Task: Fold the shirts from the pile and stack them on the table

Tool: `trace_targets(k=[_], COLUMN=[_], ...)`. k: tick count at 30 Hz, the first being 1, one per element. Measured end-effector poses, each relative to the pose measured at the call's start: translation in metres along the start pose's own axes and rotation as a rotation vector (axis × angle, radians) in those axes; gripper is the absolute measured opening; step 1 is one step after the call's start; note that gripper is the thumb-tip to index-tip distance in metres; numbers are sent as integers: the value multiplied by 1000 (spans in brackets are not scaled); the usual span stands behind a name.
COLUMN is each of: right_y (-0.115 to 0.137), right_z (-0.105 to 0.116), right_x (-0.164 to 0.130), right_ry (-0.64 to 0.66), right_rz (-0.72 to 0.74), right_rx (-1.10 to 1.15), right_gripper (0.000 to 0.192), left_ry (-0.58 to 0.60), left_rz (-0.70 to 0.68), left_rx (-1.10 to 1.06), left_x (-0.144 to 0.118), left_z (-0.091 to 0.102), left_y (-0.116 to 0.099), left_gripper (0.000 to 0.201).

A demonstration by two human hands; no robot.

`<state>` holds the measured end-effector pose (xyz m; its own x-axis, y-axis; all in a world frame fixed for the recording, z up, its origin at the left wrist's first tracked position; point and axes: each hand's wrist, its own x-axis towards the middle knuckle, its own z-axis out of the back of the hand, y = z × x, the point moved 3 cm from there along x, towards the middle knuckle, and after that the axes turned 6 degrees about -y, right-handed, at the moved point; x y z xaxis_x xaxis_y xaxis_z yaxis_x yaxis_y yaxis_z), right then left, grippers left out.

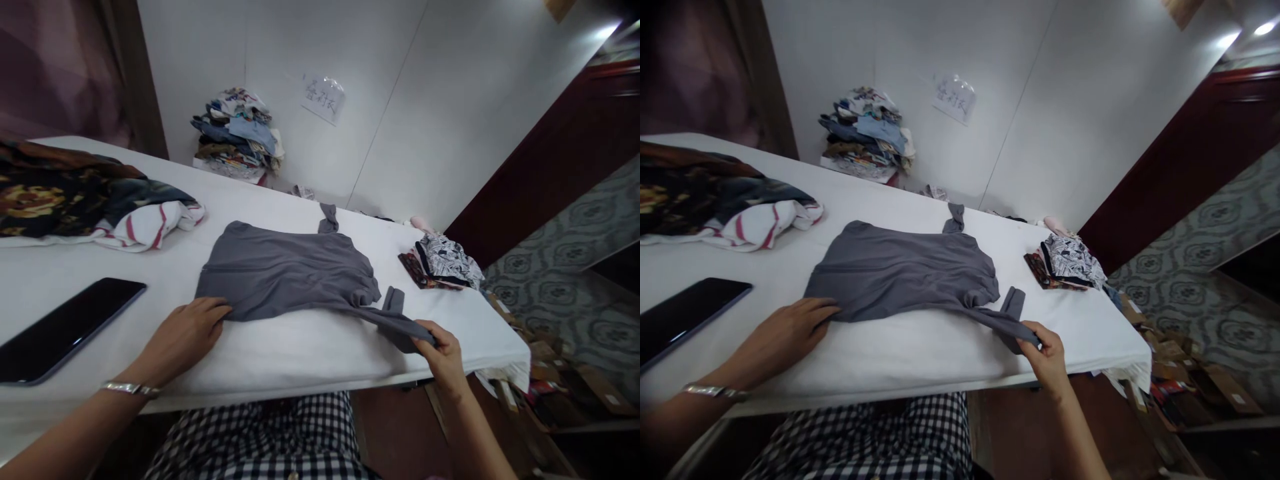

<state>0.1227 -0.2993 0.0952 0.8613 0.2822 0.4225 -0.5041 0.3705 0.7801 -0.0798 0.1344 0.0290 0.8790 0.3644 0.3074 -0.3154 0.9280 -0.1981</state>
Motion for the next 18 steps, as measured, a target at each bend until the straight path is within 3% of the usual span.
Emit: trace_targets(k=[4, 8, 10, 16, 18], right_y=[11, 16, 18, 30, 39], right_z=[6, 2, 5, 22, 22], right_x=[-7, -1, 1, 8, 23], right_ry=[-34, 119, 119, -164, -225], right_rz=[32, 7, -3, -10, 58], right_rx=[-44, -189, -190, -91, -117], right_gripper=[28, 45, 46, 37, 36], left_ry=[-12, -98, -149, -145, -118], left_rz=[11, 134, 153, 98, 102], left_rx=[-25, -49, -74, -193, -261], left_x=[-4, -6, -8, -8, -4], left_z=[4, 15, 17, 15, 18], left_y=[6, 19, 26, 34, 35], left_gripper=[40, 43, 44, 48, 49])
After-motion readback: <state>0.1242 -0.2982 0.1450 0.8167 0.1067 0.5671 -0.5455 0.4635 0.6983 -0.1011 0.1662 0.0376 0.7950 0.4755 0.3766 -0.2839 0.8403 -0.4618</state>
